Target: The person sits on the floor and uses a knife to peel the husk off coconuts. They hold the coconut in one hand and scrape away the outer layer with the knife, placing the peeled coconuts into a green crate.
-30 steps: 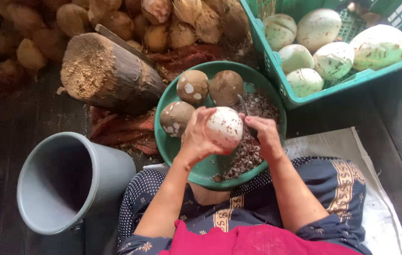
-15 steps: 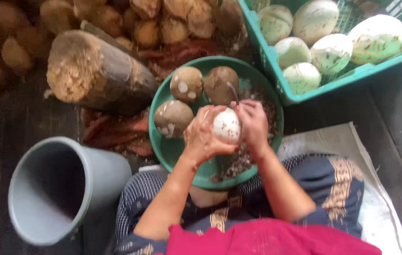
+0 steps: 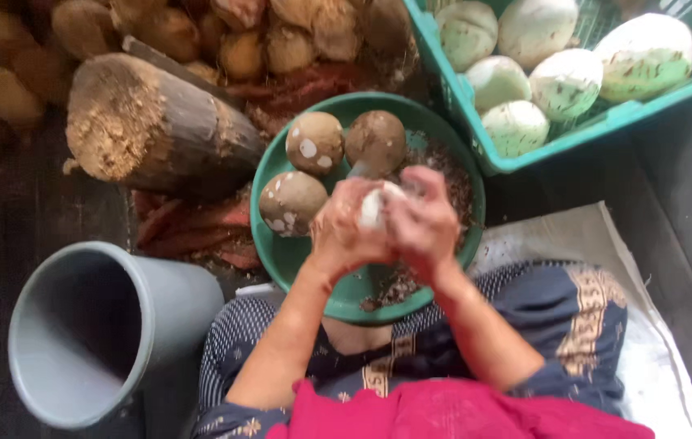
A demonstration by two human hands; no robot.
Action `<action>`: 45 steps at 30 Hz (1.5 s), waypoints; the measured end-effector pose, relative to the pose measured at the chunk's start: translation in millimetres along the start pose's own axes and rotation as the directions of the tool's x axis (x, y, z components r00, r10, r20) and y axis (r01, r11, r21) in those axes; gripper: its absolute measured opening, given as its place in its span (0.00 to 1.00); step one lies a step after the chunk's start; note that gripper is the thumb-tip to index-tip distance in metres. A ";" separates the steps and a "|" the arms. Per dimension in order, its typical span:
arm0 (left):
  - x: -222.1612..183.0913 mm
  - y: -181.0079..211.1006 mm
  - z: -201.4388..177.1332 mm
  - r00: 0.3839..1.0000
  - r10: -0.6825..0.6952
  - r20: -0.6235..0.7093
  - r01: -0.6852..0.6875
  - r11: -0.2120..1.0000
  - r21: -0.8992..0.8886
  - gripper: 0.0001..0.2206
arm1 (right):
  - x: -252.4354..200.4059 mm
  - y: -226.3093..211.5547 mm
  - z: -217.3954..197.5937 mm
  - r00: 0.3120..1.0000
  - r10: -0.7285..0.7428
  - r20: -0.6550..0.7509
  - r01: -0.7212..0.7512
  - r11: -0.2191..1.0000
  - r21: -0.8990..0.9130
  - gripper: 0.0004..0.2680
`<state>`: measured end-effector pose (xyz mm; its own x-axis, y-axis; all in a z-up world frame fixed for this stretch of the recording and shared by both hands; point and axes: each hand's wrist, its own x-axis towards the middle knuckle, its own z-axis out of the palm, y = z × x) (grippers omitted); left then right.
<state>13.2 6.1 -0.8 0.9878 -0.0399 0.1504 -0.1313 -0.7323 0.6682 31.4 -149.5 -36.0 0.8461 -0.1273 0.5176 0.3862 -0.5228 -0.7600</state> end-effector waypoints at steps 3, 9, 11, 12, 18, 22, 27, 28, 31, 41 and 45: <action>-2.7 0.4 -3.5 0.999 0.054 -0.006 -0.054 0.998 0.023 0.49 | 20.5 55.5 20.0 0.827 0.358 0.433 -0.534 0.740 0.409 0.04; 5.7 26.0 0.3 0.999 -0.033 0.020 0.029 0.981 0.193 0.37 | 19.0 -45.6 -23.8 0.970 -0.091 0.223 0.141 0.965 -0.219 0.03; -9.2 9.9 -1.2 0.996 -0.082 -0.017 0.083 0.992 0.096 0.42 | 23.3 -10.5 -10.2 0.896 0.289 0.337 -0.278 0.957 -0.083 0.07; -8.3 4.0 -3.3 0.992 -0.107 -0.067 0.107 0.994 -0.008 0.47 | 34.7 7.0 -3.1 0.676 0.566 0.471 -0.643 0.766 0.002 0.12; -12.6 8.7 -8.7 0.823 -0.555 0.122 0.568 0.808 -0.155 0.49 | 6.9 32.9 5.7 0.829 0.414 0.376 -0.559 0.599 0.574 0.07; -12.3 23.1 -20.5 0.953 -0.303 -0.022 0.300 0.950 -0.083 0.55 | 1.6 35.9 14.0 0.807 0.421 0.415 -0.588 0.639 0.495 0.09; -5.0 7.8 3.3 0.992 -0.126 -0.012 0.126 0.992 0.031 0.48 | -6.5 -27.3 -13.3 0.993 -0.027 -0.112 0.051 0.975 0.215 0.04; -5.4 5.8 5.7 0.993 -0.121 -0.011 0.121 0.992 0.030 0.48 | -4.4 -26.5 -13.3 0.993 -0.028 -0.116 0.052 0.976 0.212 0.04; -14.6 0.7 10.5 0.994 -0.070 -0.086 0.076 0.995 0.061 0.31 | -3.5 -0.2 -5.4 0.838 -0.533 -0.118 0.520 0.845 -0.125 0.05; -17.3 4.2 9.8 0.989 -0.053 -0.138 0.063 0.996 0.070 0.42 | 5.2 -9.7 -17.7 0.951 0.219 0.218 -0.237 0.970 0.058 0.08; -16.2 2.3 13.0 0.989 0.051 -0.136 -0.043 0.997 0.059 0.51 | -23.3 190.6 77.1 0.951 -0.172 0.255 0.096 0.953 0.286 0.05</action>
<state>-2.0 -3.8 -11.2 0.9593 0.0155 0.2819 -0.1688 -0.7686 0.6171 113.6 -181.2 -223.2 0.8321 0.1839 0.5233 0.5546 -0.2700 -0.7871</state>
